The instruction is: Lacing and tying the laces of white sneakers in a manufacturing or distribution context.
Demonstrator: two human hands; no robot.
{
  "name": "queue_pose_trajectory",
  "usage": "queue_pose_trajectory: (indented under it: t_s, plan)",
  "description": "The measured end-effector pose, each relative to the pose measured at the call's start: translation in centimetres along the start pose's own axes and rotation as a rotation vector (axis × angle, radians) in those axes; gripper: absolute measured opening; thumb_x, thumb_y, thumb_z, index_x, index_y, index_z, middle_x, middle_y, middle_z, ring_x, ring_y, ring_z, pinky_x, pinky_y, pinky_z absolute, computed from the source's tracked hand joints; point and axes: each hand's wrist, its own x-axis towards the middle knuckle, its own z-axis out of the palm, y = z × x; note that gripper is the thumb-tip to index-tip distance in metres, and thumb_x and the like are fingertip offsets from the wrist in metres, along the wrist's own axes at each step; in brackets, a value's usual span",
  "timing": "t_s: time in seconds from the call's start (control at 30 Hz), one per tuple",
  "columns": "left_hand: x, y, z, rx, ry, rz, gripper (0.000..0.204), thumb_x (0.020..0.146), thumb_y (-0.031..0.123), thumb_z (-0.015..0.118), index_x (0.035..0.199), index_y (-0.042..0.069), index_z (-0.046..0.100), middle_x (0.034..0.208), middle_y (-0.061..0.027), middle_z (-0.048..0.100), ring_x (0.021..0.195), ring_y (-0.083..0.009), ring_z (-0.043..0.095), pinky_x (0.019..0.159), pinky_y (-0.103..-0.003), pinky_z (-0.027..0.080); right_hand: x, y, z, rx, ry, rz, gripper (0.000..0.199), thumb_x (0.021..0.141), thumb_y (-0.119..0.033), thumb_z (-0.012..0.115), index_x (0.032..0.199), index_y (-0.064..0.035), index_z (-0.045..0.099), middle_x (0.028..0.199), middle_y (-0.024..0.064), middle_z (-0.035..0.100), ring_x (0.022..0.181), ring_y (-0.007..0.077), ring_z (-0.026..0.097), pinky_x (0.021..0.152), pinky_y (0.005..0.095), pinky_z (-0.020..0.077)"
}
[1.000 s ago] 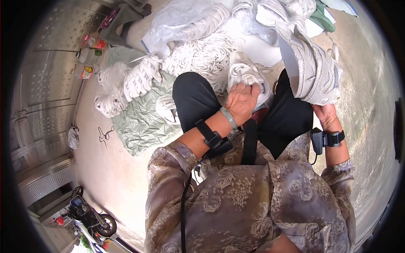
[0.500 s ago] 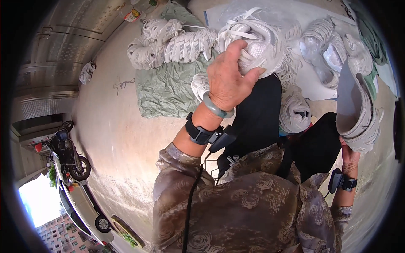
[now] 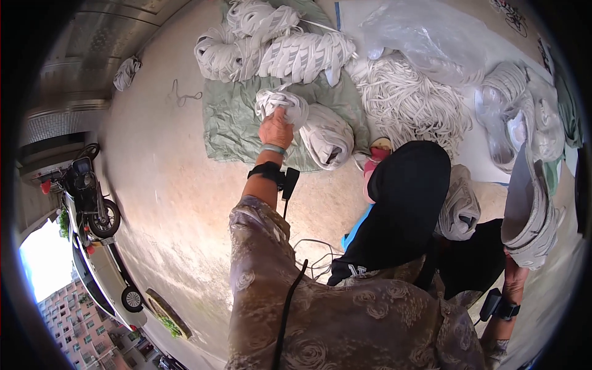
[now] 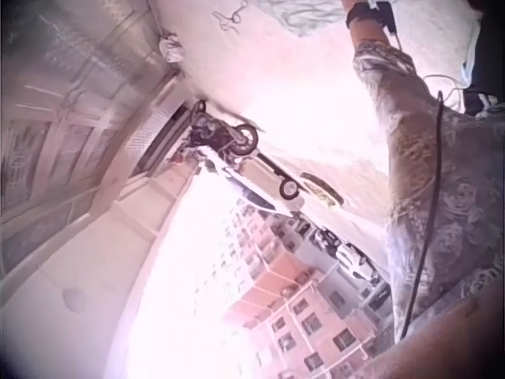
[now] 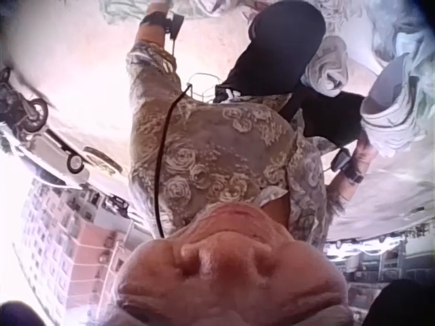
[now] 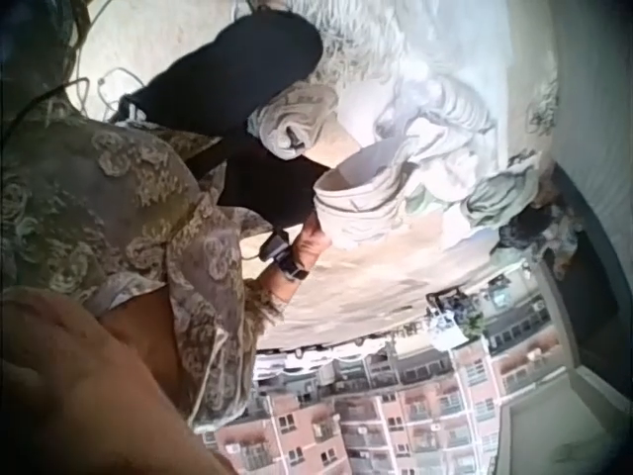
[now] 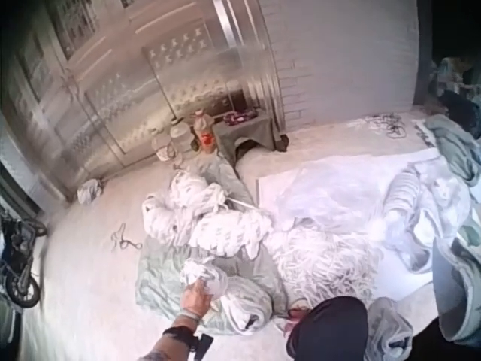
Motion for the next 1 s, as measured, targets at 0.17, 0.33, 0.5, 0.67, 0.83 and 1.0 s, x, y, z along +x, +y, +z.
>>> queue_pose_trajectory:
  t_s: [0.17, 0.33, 0.5, 0.67, 0.83, 1.0]
  plan:
    - [-1.3, -5.7, 4.1, 0.058, 0.014, -0.002, 0.036, 0.068, 0.014, 0.068, 0.103, 0.017, 0.059, 0.097, -0.0103, 0.066, 0.092, -0.0345, 0.062, 0.078, -0.045, 0.05, -0.1, -0.9, 1.7, -0.217, 0.147, 0.0, 0.041, 0.092, -0.029, 0.057, 0.129, -0.0142, 0.05, 0.119, 0.0035, 0.059, 0.102, 0.0219, 0.056, 0.083, 0.0383, 0.0476]
    - [-2.3, -7.8, 7.3, 0.195, -0.107, -0.102, 0.031, 0.074, 0.014, 0.063, 0.104, 0.019, 0.06, 0.109, -0.0072, 0.065, 0.102, -0.0318, 0.059, 0.081, -0.046, 0.049, -0.2, -1.7, 3.4, -0.073, 0.157, 0.1, 0.049, 0.092, -0.036, 0.056, 0.134, -0.0129, 0.045, 0.128, 0.0051, 0.054, 0.111, 0.0241, 0.051, 0.093, 0.0403, 0.0418]
    - [-5.4, -6.9, 10.1, 0.127, -0.603, -0.475, 0.041, 0.082, 0.014, 0.056, 0.122, 0.024, 0.058, 0.135, -0.0031, 0.051, 0.134, -0.0242, 0.037, 0.106, -0.048, 0.031, 1.7, -3.0, 6.6, -0.111, 0.226, 0.1, 0.048, 0.093, -0.034, 0.055, 0.134, -0.0108, 0.045, 0.128, 0.0081, 0.053, 0.111, 0.0263, 0.051, 0.094, 0.0418, 0.0422]
    - [-8.9, -6.0, 10.2, 0.193, -0.719, -0.32, 0.043, 0.081, 0.013, 0.056, 0.123, 0.02, 0.058, 0.14, -0.001, 0.045, 0.136, -0.0232, 0.033, 0.107, -0.055, 0.027, 4.1, -4.6, 14.2, -0.067, 0.172, 0.055, 0.051, 0.091, -0.033, 0.056, 0.134, -0.0073, 0.043, 0.129, 0.0097, 0.052, 0.112, 0.0271, 0.05, 0.096, 0.0415, 0.0414]
    - [-9.2, -6.7, 10.2, 0.184, -0.735, -0.273, 0.04, 0.082, 0.015, 0.055, 0.122, 0.019, 0.059, 0.14, 0.0008, 0.046, 0.132, -0.021, 0.038, 0.106, -0.051, 0.031, 6.2, -6.3, 21.8, -0.066, -0.038, 0.01, 0.054, 0.089, -0.031, 0.059, 0.133, -0.0046, 0.041, 0.131, 0.0101, 0.05, 0.113, 0.0267, 0.05, 0.098, 0.0399, 0.0406]
    - [-10.0, -9.1, 12.1, 0.137, -0.53, -0.293, 0.037, 0.082, 0.017, 0.058, 0.119, 0.016, 0.061, 0.133, -0.0017, 0.051, 0.129, -0.0218, 0.042, 0.102, -0.048, 0.037, 4.2, -5.2, 28.5, -0.069, -0.214, 0.033, 0.058, 0.087, -0.029, 0.062, 0.133, -0.002, 0.039, 0.133, 0.0104, 0.049, 0.114, 0.0263, 0.05, 0.099, 0.0383, 0.0398]
